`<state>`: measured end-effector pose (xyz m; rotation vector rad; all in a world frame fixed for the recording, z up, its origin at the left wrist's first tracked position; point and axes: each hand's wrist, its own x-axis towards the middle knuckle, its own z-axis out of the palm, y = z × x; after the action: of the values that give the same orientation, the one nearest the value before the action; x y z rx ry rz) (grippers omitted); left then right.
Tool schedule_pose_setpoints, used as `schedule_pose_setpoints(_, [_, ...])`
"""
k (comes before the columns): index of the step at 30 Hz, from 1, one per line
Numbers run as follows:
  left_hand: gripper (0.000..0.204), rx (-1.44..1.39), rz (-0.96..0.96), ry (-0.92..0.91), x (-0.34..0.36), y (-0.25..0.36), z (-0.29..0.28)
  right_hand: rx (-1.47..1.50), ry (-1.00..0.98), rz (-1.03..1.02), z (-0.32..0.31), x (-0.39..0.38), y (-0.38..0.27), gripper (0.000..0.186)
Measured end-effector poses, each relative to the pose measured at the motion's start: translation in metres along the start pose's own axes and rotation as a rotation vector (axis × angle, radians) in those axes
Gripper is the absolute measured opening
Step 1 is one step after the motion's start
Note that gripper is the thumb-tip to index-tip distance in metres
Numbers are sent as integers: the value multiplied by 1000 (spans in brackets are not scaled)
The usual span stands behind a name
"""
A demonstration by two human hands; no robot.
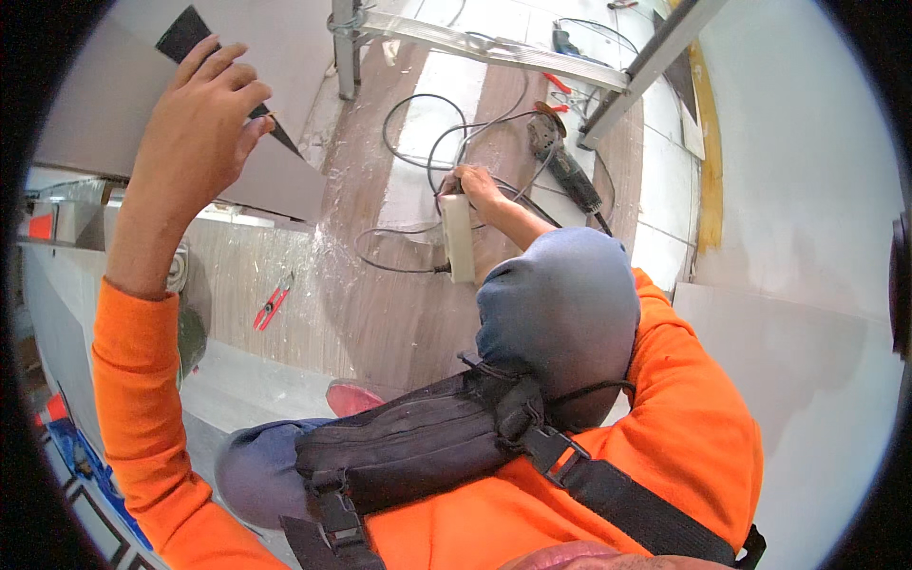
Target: The person positions a metal bracket on a door frame and then drills holes into the frame using a power drill.
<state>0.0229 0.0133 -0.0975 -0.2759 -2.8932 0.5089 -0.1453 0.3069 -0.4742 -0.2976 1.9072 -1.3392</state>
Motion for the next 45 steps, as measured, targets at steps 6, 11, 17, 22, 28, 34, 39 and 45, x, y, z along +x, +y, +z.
schedule_pose_setpoints(6, [26,47,51,-15,-6,9,-1,-659,532,-665,18,-82,2,62])
schedule_pose_setpoints(11, [27,32,52,-52,-13,10,11,-1241,-55,-720,35,-158,19,75])
schedule_pose_setpoints(17, [28,27,70,-38,-8,5,10,-1385,-49,-865,23,-151,27,81])
schedule_pose_setpoints(22, [34,-108,79,-96,-4,19,18,-1074,-128,-971,-29,-147,-31,90])
schedule_pose_setpoints(28, [42,-616,198,6,22,104,57,-693,-341,-921,-40,-135,-170,67])
schedule_pose_setpoints(34, [36,-678,-117,-494,46,88,48,239,-240,-650,-4,-106,-178,71])
schedule_pose_setpoints(39, [21,-48,126,-30,71,56,49,197,-121,-804,-9,-66,-190,105])
schedule_pose_setpoints(45, [13,254,-92,-409,70,19,66,-520,-106,-896,12,-68,-237,104])
